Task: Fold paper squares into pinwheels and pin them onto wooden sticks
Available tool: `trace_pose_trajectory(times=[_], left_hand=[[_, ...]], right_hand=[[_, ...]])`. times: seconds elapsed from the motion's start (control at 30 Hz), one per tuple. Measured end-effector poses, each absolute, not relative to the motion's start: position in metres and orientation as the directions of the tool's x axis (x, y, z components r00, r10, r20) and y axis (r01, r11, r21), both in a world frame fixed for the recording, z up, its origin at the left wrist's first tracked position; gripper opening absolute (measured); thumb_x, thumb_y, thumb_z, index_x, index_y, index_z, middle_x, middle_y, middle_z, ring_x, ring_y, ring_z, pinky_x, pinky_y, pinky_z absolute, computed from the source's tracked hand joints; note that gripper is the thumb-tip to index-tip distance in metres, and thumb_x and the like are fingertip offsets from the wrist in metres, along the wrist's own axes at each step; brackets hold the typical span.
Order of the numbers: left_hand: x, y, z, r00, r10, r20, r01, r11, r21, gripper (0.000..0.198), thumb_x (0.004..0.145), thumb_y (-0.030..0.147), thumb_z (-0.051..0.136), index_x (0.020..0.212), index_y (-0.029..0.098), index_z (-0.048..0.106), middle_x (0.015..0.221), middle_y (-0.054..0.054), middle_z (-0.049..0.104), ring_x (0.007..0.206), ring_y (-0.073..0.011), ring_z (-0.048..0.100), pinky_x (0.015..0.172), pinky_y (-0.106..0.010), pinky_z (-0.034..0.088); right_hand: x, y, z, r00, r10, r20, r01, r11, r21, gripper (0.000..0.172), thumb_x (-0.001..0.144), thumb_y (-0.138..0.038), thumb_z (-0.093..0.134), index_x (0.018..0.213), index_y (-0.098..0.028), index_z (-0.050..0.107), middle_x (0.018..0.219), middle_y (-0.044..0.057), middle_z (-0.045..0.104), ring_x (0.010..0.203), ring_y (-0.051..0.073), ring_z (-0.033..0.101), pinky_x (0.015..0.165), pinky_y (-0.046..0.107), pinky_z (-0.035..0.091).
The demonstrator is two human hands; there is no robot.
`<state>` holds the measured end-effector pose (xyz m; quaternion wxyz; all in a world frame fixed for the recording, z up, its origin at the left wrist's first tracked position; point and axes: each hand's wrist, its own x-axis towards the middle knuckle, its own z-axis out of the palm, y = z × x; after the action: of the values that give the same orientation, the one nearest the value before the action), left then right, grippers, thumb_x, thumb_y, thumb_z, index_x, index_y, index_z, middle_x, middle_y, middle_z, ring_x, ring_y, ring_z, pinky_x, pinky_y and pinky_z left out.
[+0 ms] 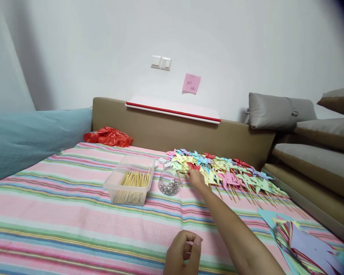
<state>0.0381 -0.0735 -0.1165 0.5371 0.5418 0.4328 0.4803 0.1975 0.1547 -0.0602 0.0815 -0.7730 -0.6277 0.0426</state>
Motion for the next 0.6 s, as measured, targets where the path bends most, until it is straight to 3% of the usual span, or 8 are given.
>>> trace_pose_trajectory(times=[0.13, 0.33, 0.43, 0.5, 0.6], left_hand=[[0.037, -0.074, -0.117, 0.149, 0.986, 0.074, -0.036, -0.069, 0.997, 0.048, 0.087, 0.065, 0.055, 0.082, 0.018, 0.067, 0.065, -0.002, 0.058, 0.063, -0.017, 0.056, 0.062, -0.026, 0.043], [0.035, -0.071, -0.108, 0.18, 0.979, 0.095, -0.032, -0.091, 0.995, 0.044, 0.09, 0.059, 0.054, 0.083, 0.018, 0.066, 0.068, -0.002, 0.06, 0.065, -0.0171, 0.056, 0.06, -0.026, 0.038], [0.032, -0.072, -0.094, 0.199, 0.976, 0.088, -0.034, -0.083, 0.996, 0.043, 0.091, 0.058, 0.052, 0.079, 0.018, 0.064, 0.071, -0.003, 0.061, 0.07, -0.0184, 0.057, 0.065, -0.027, 0.04], [0.03, -0.074, -0.082, 0.237, 0.967, 0.095, -0.017, -0.093, 0.995, 0.045, 0.093, 0.058, 0.049, 0.076, 0.019, 0.062, 0.074, -0.004, 0.064, 0.072, -0.0192, 0.058, 0.066, -0.028, 0.042], [0.028, -0.08, -0.069, 0.311, 0.941, 0.133, 0.082, -0.166, 0.983, 0.043, 0.097, 0.054, 0.045, 0.076, 0.019, 0.06, 0.077, -0.004, 0.067, 0.074, -0.02, 0.062, 0.068, -0.028, 0.045]], right_hand=[[0.19, 0.161, -0.066, 0.185, 0.979, 0.087, 0.97, -0.168, -0.176, 0.033, 0.097, -0.036, 0.062, 0.125, -0.019, 0.061, 0.127, 0.009, 0.063, 0.107, 0.023, 0.065, 0.091, 0.045, 0.057], [0.199, 0.15, -0.065, 0.146, 0.972, 0.185, 0.98, -0.116, -0.164, 0.033, 0.097, -0.038, 0.062, 0.123, -0.018, 0.062, 0.123, 0.009, 0.065, 0.103, 0.021, 0.066, 0.088, 0.043, 0.057], [0.238, 0.103, -0.06, 0.157, 0.952, 0.263, 0.981, -0.119, -0.154, 0.029, 0.1, -0.041, 0.054, 0.112, -0.017, 0.065, 0.107, 0.007, 0.069, 0.093, 0.02, 0.068, 0.085, 0.04, 0.056], [0.282, 0.051, -0.057, 0.217, 0.926, 0.309, 0.972, -0.176, -0.155, 0.034, 0.104, -0.033, 0.034, 0.104, -0.018, 0.065, 0.09, 0.007, 0.072, 0.084, 0.022, 0.069, 0.077, 0.035, 0.052], [0.358, -0.043, -0.058, 0.317, 0.87, 0.379, 0.947, -0.271, -0.17, 0.035, 0.1, -0.031, 0.028, 0.113, -0.021, 0.059, 0.102, 0.011, 0.073, 0.09, 0.026, 0.07, 0.075, 0.035, 0.049]])
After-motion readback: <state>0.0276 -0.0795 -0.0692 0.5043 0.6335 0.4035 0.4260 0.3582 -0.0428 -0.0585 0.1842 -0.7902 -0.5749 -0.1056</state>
